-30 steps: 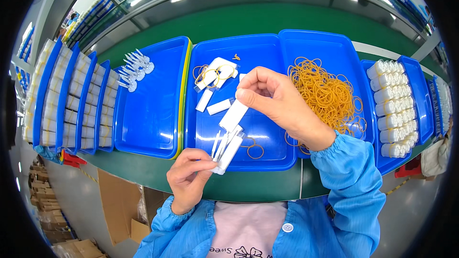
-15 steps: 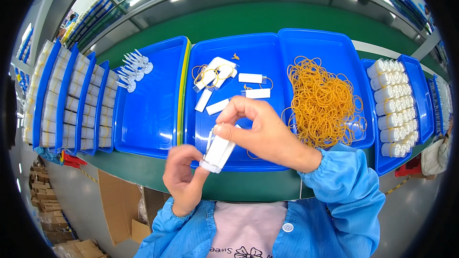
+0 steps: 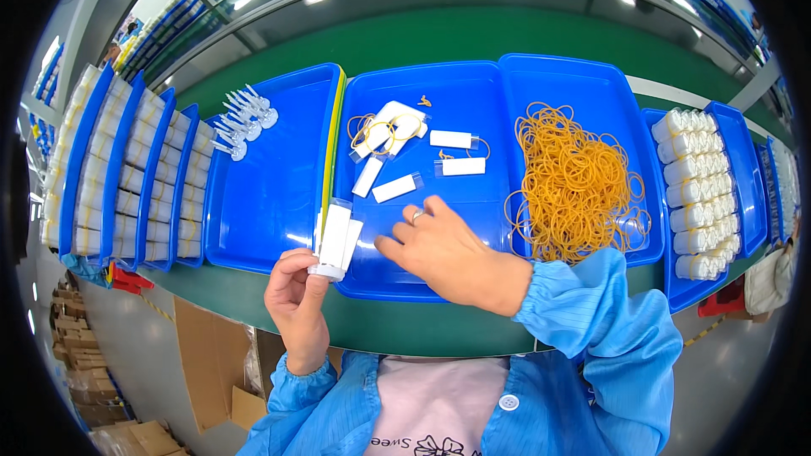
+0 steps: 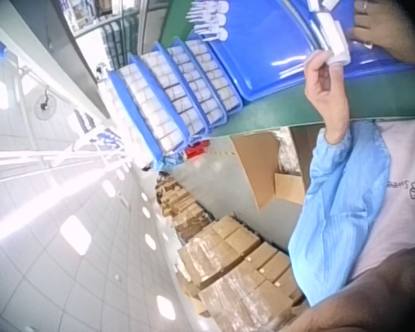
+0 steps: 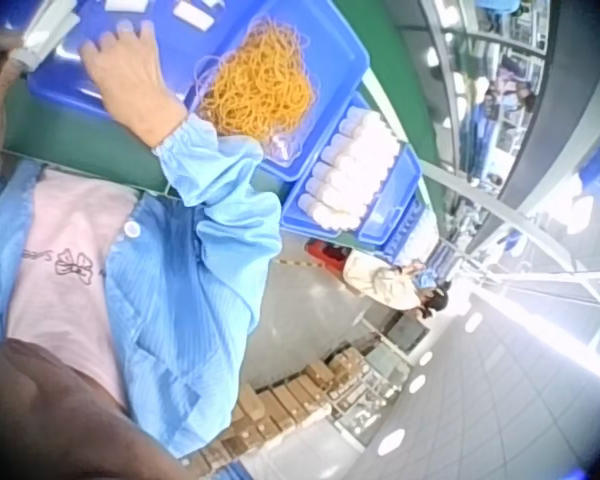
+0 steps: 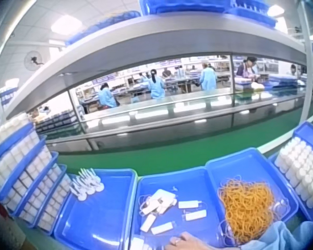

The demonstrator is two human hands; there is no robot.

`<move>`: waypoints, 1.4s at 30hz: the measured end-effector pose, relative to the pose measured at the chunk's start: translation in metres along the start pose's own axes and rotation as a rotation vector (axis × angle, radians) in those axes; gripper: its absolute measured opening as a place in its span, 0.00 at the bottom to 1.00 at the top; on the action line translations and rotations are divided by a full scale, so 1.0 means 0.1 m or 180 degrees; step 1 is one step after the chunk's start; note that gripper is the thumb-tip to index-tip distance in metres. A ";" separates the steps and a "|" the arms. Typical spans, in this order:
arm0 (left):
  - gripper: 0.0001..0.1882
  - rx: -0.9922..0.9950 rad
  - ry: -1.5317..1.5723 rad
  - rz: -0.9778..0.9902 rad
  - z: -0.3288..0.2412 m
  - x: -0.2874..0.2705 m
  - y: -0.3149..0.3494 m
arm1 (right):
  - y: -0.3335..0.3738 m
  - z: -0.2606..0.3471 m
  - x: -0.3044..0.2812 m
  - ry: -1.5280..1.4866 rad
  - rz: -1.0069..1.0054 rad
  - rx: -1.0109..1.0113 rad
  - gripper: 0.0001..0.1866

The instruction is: Assembling plastic diffuser components and securing them with rubber bands.

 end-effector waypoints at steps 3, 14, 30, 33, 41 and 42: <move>0.08 0.0018 -0.0058 0.0020 0.01 -0.03 0.02 | 0.03 -0.12 -0.08 -0.0104 -0.0230 0.0394 0.17; 0.06 0.0337 -0.0864 0.0455 -0.08 0.17 0.10 | 0.27 -0.80 -0.35 -0.4051 -0.1979 0.1895 0.10; 0.10 0.1040 -0.1567 0.0701 -0.28 0.46 0.15 | 0.15 -0.71 -0.40 -0.3235 -0.2147 0.1622 0.18; 0.10 0.1025 -0.1561 0.0706 -0.29 0.48 0.13 | 0.14 -0.71 -0.36 -0.3135 -0.2072 0.1523 0.18; 0.12 0.0958 -0.1690 0.0804 -0.28 0.48 0.13 | 0.15 -0.63 -0.33 -0.3106 -0.1803 0.1684 0.18; 0.12 0.0931 -0.1703 0.0819 -0.27 0.48 0.13 | 0.14 -0.60 -0.35 -0.2883 -0.1799 0.1544 0.17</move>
Point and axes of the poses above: each hand's wrist, its own y-axis away from the middle knuckle, its own x-axis out of the palm, z = x × y, the point moved 6 cm from there along -y, towards the middle knuckle, and after that the axes turned 12 degrees about -x, right-handed, at the moved point
